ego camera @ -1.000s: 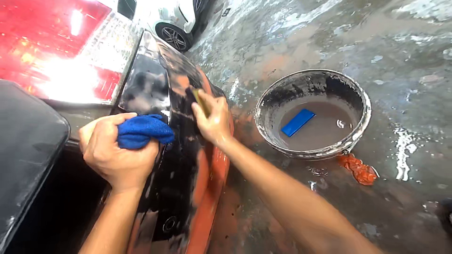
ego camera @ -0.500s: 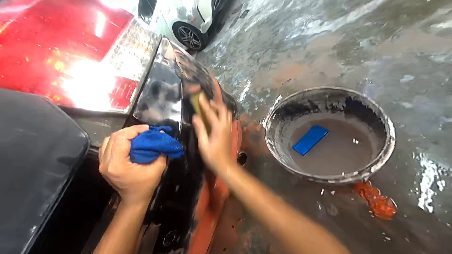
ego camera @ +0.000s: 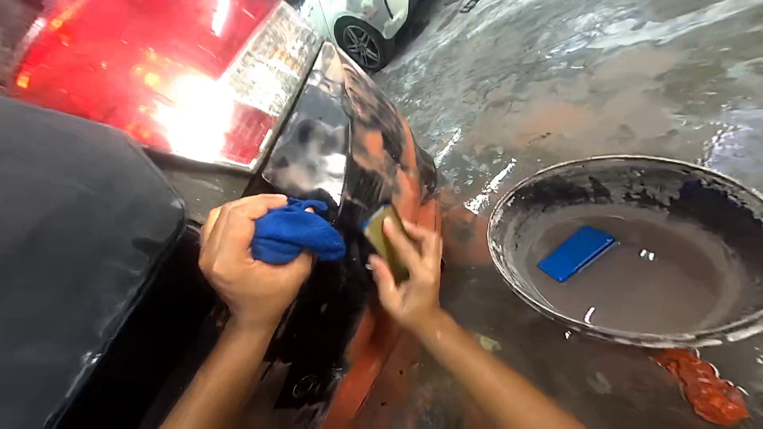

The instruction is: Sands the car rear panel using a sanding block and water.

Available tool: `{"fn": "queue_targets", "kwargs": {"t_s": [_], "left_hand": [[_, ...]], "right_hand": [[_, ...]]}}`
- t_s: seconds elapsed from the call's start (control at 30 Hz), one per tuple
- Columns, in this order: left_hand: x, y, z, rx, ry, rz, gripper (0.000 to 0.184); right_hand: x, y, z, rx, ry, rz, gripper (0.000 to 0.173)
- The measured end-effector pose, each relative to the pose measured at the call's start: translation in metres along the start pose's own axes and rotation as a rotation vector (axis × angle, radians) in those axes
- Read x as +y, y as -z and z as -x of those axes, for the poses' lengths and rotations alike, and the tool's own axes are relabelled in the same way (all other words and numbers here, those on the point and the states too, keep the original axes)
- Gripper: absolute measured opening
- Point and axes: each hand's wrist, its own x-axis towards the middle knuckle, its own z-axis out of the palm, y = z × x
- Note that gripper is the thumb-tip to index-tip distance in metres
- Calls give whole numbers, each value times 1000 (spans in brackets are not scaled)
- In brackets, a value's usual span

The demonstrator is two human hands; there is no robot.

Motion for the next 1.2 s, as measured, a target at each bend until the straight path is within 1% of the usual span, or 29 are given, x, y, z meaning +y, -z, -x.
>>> {"fn": "queue_targets", "kwargs": {"t_s": [0.03,0.1,0.13,0.17,0.2,0.27,0.3,0.33,0.4,0.43,0.47,0.5,0.53,0.57,0.63,0.67,0.7,0.77,0.8,0.83,0.9,0.93,0.97,1.0,1.03,1.07,1.13,1.17,1.2], "left_hand": [[0,0,-1,-15,-7,8,38],[-1,-1,-2,-10,-12,-4,40],[-1,-2,-2,9,-10,-11,39],[-1,-1,-1,16,-2,-16,39],[1,0,-2,14,8,-16,40],[2,-2,-2,17,19,-13,40],[1,-3,-2,21,16,-17,40],[-1,-4,-3,24,8,-17,40],[-3,-3,-3,25,0,-28,40],[-2,-2,-1,17,7,-32,40],[0,0,-1,10,11,-31,41],[1,-1,-3,7,13,-26,41],[1,-3,-4,11,14,-17,41],[0,-4,-4,15,15,-14,42],[-2,-5,-4,16,14,-3,42],[-3,-5,-4,12,14,5,42],[-3,-6,-4,6,10,22,42],[-1,-7,-4,0,3,84,38],[-1,-7,-5,-7,1,107,36],[0,-7,-7,-11,3,109,37],[1,-8,-8,-2,12,59,35],[2,-7,-8,-11,15,33,34],[1,-6,-9,-19,10,12,33],[1,-7,-10,-21,6,2,32],[0,-7,-11,-19,1,-3,32],[-1,-8,-11,-14,-5,-5,32],[0,-10,-11,14,-11,-1,33],[1,-9,-10,16,-5,4,33],[2,-7,-9,12,3,16,33]], "right_hand": [[18,-2,-24,-17,-60,6,50],[55,-6,-88,-94,-310,40,52],[66,-8,-111,-123,-404,57,51],[61,-9,-119,-147,-468,71,51],[46,-6,-111,-141,-472,102,51],[19,2,-78,-105,-349,95,53],[21,2,-67,-83,-294,67,53],[33,0,-69,-82,-269,70,52],[61,-4,-99,-146,-356,124,51],[64,-3,-109,-185,-420,152,51],[52,0,-109,-198,-453,182,51],[33,4,-100,-179,-420,209,52],[12,10,-83,-163,-353,171,53],[2,10,-66,-119,-268,123,53],[18,1,-53,-64,-174,50,53],[33,-3,-60,-63,-199,50,52],[45,-6,-73,-72,-276,56,51],[46,-8,-91,-77,-446,99,51],[31,-7,-80,-67,-447,136,52],[10,-6,-53,-40,-364,170,52],[-22,-4,31,29,-108,164,50],[-30,-5,66,61,-14,118,48],[-31,-6,81,73,46,88,46],[-27,-6,75,78,77,76,45],[-22,-4,56,72,72,74,45],[-18,-4,29,61,34,74,48],[-16,-5,-19,30,-117,93,52],[-23,-4,-24,8,-174,110,54],[-33,-2,-13,-7,-170,135,55]]}}
